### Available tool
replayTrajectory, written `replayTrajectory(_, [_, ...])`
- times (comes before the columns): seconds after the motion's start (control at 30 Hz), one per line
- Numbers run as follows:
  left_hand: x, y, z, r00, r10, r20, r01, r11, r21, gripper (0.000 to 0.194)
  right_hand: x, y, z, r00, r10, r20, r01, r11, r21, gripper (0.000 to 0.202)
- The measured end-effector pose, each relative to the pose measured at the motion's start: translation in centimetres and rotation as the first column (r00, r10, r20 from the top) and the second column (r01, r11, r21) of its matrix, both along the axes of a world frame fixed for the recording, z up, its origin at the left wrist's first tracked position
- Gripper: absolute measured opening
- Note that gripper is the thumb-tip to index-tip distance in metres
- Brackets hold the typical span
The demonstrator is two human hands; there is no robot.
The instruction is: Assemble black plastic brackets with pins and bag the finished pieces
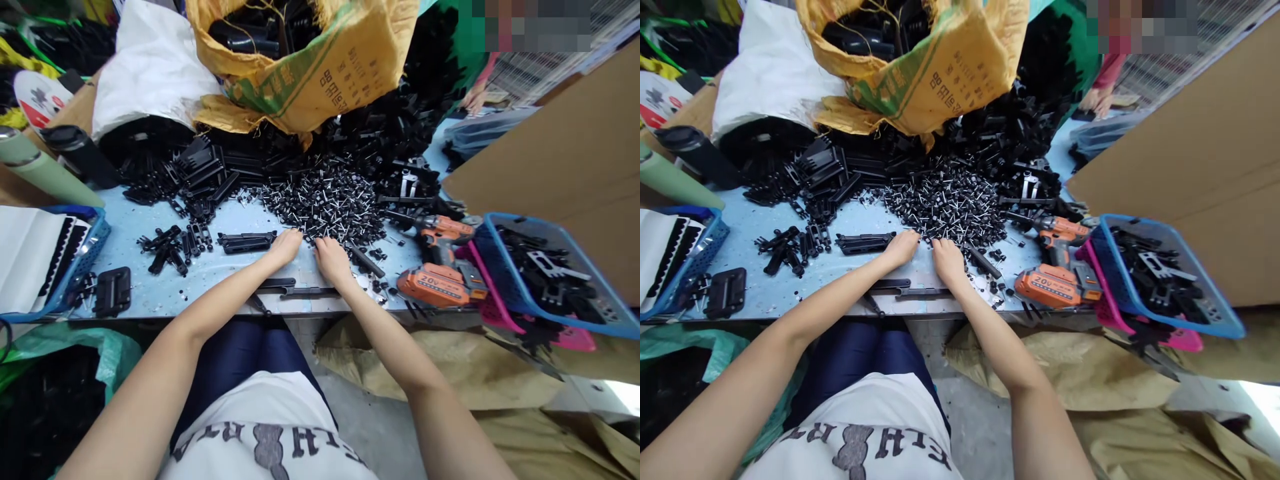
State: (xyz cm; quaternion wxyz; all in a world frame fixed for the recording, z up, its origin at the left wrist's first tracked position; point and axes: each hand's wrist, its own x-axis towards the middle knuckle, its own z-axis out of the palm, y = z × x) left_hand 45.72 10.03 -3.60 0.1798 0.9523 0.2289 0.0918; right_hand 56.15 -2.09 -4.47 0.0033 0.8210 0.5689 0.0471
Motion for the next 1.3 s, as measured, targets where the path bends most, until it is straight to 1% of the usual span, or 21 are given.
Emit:
replayTrajectory(0.07, [-3.2,-0.4,0.1,0.988,0.098,0.123,-0.085,0.991,-0.104,0.018,0.3,1.4,-0.1,1.0,-0.019,0.017,0.02,0.998,-0.063,0.025])
replayTrajectory(0.1, [-5.3,-0.6,0.2,0.956,0.196,0.219,-0.14,0.958,-0.249,0.018,0.4,1.7,-0.2,0.999,-0.026,0.02,0.028,0.996,-0.081,0.025])
replayTrajectory(0.13, [-7.6,-0.9,0.1,0.89,0.34,0.304,-0.179,0.874,-0.452,0.018,0.5,1.8,-0.2,0.999,-0.029,0.017,0.03,0.996,-0.084,0.024])
replayTrajectory(0.17, [-9.9,-1.1,0.1,0.824,0.474,0.309,-0.17,0.728,-0.664,0.019,0.5,1.6,-0.2,1.0,-0.023,0.007,0.024,0.997,-0.068,0.022])
replayTrajectory(0.2, [-12.1,-1.4,0.0,0.77,0.589,0.246,-0.142,0.534,-0.834,0.022,0.6,1.3,-0.2,1.0,-0.015,-0.012,0.015,0.999,-0.033,0.021])
replayTrajectory(0.27, [-15.5,-2.0,-0.4,0.695,0.715,0.07,-0.075,0.17,-0.983,0.027,0.6,0.2,-0.2,0.995,0.009,-0.103,-0.001,0.997,0.076,0.02])
replayTrajectory(0.3, [-16.7,-2.2,-0.7,0.672,0.741,0.001,-0.053,0.049,-0.997,0.029,0.5,-0.4,0.0,0.983,0.032,-0.178,-0.007,0.99,0.139,0.021])
replayTrajectory(0.33, [-17.6,-2.4,-0.9,0.651,0.758,-0.04,-0.041,-0.017,-0.999,0.029,0.4,-1.0,0.1,0.962,0.072,-0.262,-0.018,0.979,0.201,0.02])
replayTrajectory(0.37, [-18.2,-2.5,-1.2,0.635,0.771,-0.054,-0.042,-0.036,-0.999,0.029,0.2,-1.5,0.4,0.931,0.125,-0.343,-0.035,0.966,0.258,0.019])
replayTrajectory(0.43, [-18.6,-2.7,-1.6,0.62,0.784,-0.029,-0.073,0.022,-0.997,0.028,-0.4,-2.3,1.2,0.849,0.256,-0.463,-0.094,0.934,0.344,0.016])
replayTrajectory(0.5, [-18.6,-2.9,-1.9,0.647,0.76,0.061,-0.124,0.183,-0.975,0.028,-1.2,-2.8,2.1,0.771,0.342,-0.537,-0.149,0.917,0.37,0.017])
replayTrajectory(0.57, [-18.4,-3.3,-2.0,0.709,0.674,0.208,-0.18,0.458,-0.87,0.026,-2.0,-2.9,2.9,0.714,0.355,-0.604,-0.183,0.927,0.328,0.016])
replayTrajectory(0.63, [-18.1,-3.8,-2.2,0.766,0.526,0.37,-0.217,0.753,-0.621,0.022,-2.8,-2.8,3.4,0.688,0.332,-0.645,-0.216,0.942,0.255,0.014])
replayTrajectory(0.67, [-18.0,-4.0,-2.2,0.789,0.438,0.431,-0.224,0.858,-0.462,0.021,-3.1,-2.6,3.6,0.69,0.322,-0.649,-0.235,0.947,0.22,0.013])
replayTrajectory(0.7, [-17.9,-4.1,-2.3,0.81,0.351,0.47,-0.223,0.925,-0.307,0.02,-3.3,-2.4,3.8,0.7,0.317,-0.64,-0.255,0.948,0.19,0.011])
replayTrajectory(0.77, [-17.8,-4.0,-2.4,0.853,0.211,0.478,-0.202,0.977,-0.072,0.023,-3.8,-2.0,4.2,0.729,0.325,-0.602,-0.306,0.942,0.138,0.01])
replayTrajectory(0.83, [-17.8,-3.5,-2.5,0.888,0.146,0.435,-0.178,0.983,0.035,0.024,-4.1,-1.5,4.7,0.752,0.351,-0.558,-0.368,0.926,0.087,0.01])
replayTrajectory(0.97, [-18.1,-2.4,-2.3,0.888,0.158,0.431,-0.182,0.983,0.015,0.023,-4.4,-0.7,6.0,0.782,0.384,-0.491,-0.437,0.899,0.006,0.012])
replayTrajectory(1.13, [-18.4,-3.4,-2.4,0.901,0.072,0.429,-0.102,0.994,0.048,0.024,-4.1,0.1,6.2,0.783,0.385,-0.488,-0.478,0.875,-0.077,0.01])
replayTrajectory(1.23, [-18.4,-4.1,-2.6,0.873,0.131,0.469,-0.134,0.991,-0.027,0.023,-4.0,0.3,5.9,0.77,0.46,-0.442,-0.555,0.825,-0.106,0.013])
replayTrajectory(1.3, [-18.3,-4.3,-2.6,0.863,0.163,0.479,-0.158,0.986,-0.052,0.023,-4.0,0.3,5.9,0.791,0.453,-0.411,-0.537,0.836,-0.111,0.013])
